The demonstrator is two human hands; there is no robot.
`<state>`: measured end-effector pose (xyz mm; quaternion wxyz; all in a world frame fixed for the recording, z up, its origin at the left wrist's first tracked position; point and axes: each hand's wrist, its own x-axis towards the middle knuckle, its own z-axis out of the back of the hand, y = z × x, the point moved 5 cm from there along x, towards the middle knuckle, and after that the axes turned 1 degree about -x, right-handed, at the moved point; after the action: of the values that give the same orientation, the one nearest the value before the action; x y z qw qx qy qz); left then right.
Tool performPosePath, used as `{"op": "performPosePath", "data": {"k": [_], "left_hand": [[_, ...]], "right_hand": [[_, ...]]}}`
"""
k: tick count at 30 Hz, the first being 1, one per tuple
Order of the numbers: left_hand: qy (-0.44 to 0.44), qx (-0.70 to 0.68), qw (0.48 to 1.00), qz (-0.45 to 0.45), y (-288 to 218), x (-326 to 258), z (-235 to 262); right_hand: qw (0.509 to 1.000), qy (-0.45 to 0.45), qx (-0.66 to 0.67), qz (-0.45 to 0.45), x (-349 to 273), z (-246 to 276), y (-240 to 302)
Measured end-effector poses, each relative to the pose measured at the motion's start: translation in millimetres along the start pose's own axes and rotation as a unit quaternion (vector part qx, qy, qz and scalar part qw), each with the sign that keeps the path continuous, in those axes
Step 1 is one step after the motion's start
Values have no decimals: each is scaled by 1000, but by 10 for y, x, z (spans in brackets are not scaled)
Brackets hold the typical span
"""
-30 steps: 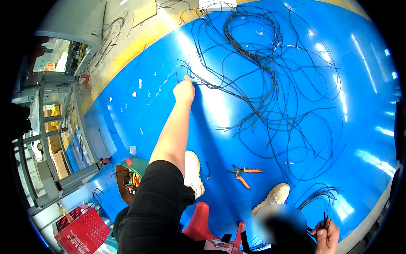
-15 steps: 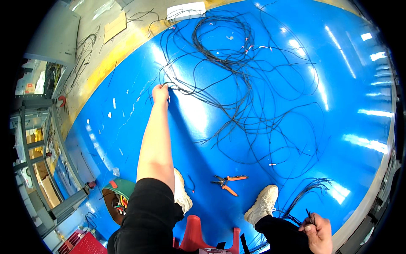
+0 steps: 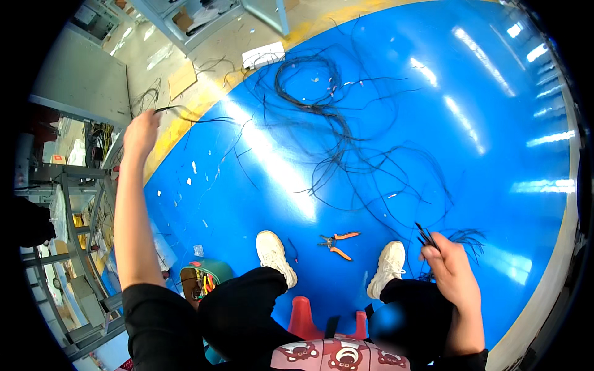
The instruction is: The person sits on a low stool and strips the insulation from black wires using pliers. They then insert white connectors onto the stripped ends and place the finished pieces into a small metal tray.
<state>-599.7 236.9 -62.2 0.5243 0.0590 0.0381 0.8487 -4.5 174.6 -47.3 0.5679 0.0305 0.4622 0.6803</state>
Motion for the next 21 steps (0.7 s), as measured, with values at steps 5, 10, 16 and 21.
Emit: {"op": "performPosePath", "data": {"k": [5, 10, 16, 21], "left_hand": [[32, -210, 976, 46, 894, -623, -76], [114, -468, 843, 239, 1768, -1788, -1323], [174, -761, 468, 415, 712, -2824, -2185], [134, -880, 335, 309, 416, -2945, -1983]], "right_hand": [[996, -56, 49, 47, -155, 49, 64], [997, -56, 42, 39, -127, -104, 56], [994, -85, 47, 47, -81, -276, -51], [994, -66, 44, 72, 44, -499, 60]]}}
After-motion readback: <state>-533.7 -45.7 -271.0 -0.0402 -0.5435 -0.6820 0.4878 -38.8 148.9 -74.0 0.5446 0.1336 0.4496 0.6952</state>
